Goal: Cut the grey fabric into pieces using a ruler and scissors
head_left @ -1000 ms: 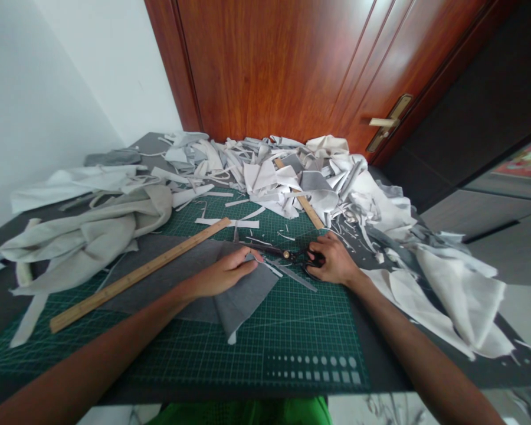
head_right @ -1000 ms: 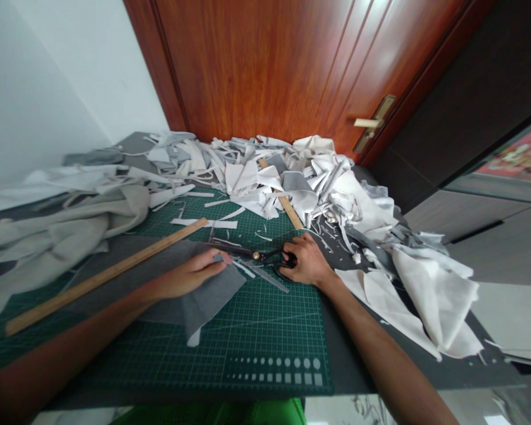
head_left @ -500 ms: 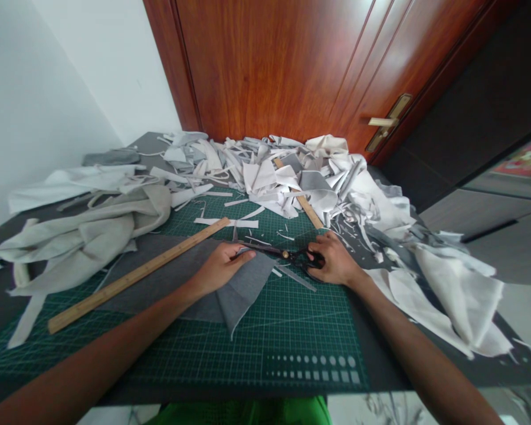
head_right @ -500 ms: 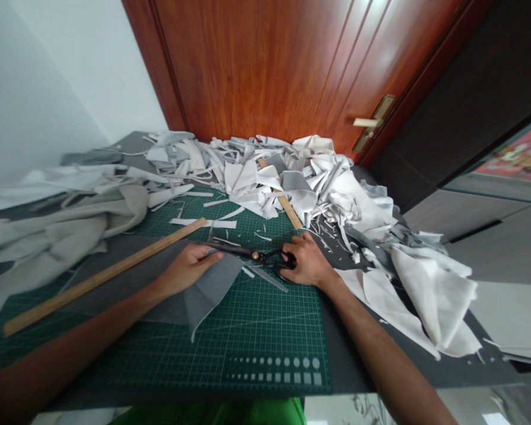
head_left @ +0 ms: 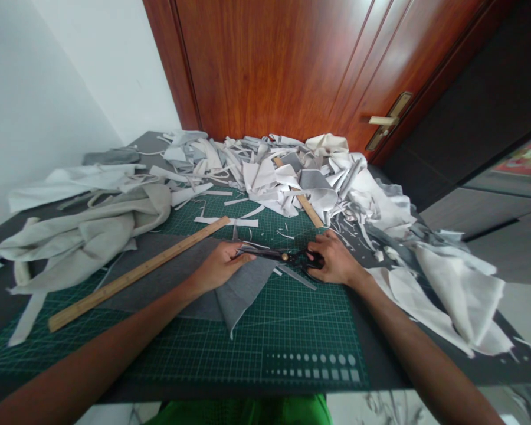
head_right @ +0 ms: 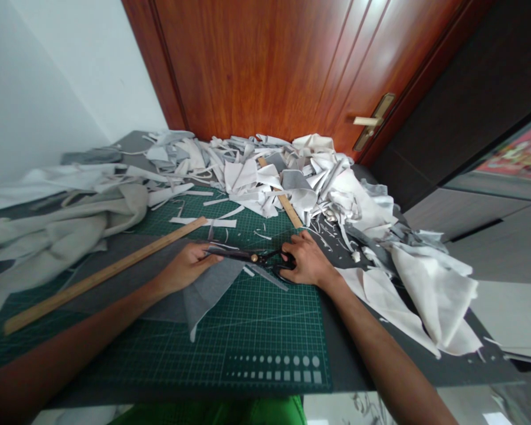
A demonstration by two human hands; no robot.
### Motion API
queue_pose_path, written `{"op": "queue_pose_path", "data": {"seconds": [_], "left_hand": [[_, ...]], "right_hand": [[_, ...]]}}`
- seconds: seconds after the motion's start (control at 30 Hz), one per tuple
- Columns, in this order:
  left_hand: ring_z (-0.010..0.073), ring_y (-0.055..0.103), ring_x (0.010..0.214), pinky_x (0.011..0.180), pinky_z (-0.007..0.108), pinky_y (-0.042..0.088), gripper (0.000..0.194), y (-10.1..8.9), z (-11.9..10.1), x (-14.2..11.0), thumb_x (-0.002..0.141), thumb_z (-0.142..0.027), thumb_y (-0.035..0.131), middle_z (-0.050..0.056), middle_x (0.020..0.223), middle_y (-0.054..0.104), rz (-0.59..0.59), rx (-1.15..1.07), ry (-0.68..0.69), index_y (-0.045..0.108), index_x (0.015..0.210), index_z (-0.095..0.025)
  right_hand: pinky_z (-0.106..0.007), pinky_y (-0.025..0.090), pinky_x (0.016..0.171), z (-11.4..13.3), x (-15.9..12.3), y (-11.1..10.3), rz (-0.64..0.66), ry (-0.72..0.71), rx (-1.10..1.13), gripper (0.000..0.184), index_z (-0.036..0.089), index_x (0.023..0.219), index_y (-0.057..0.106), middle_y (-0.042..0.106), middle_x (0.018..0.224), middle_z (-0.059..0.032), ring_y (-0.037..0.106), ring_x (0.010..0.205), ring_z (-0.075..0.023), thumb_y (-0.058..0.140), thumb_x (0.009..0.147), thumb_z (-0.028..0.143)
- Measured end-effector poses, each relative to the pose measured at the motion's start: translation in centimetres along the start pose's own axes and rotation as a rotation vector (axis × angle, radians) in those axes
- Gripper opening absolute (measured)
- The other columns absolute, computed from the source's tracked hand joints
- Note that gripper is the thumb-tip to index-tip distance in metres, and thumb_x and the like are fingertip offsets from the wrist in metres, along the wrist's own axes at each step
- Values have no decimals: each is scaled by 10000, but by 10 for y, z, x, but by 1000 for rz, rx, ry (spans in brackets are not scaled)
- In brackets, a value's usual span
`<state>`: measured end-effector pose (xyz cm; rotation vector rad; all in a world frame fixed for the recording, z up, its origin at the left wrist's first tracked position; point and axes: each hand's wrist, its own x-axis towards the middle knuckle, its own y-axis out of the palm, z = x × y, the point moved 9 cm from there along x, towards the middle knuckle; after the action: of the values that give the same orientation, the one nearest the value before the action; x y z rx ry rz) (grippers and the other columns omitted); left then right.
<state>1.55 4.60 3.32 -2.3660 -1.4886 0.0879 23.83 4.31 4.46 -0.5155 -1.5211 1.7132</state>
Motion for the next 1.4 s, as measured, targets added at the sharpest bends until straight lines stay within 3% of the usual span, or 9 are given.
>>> {"op": "queue_pose_path", "data": {"seconds": [0.2,0.63,0.93,1.4], "left_hand": [[208,716,846,732,263,559,241,1,0,1,868,-341,643,65,913,796,11,-5,-28,767,939,-147],[127,554,571,477,195,377,214,7,4,-2,820,-349,641,8,690,723,35,-64,-108,727,796,-154],[140,576,601,504,209,398,211,7,7,-1,812,-349,648,18,718,736,35,-90,-102,741,804,-160],[117,483,500,442,201,313,283,7,14,-3,830,-410,649,2,613,682,49,-39,-141,752,814,-148]], "right_hand": [[-374,320,820,0,0,1,11,2,-17,173,222,728,529,524,692,4,488,752,-203,688,698,285],[-376,320,808,3,1,1,12,-10,-25,185,225,713,518,511,688,5,473,735,-198,690,708,292],[-376,331,798,4,1,1,4,-8,-35,182,226,703,529,515,691,-1,471,724,-198,695,713,302],[-375,335,805,4,2,3,-14,4,-48,154,220,689,561,534,685,-5,481,720,-195,691,724,294]]}}
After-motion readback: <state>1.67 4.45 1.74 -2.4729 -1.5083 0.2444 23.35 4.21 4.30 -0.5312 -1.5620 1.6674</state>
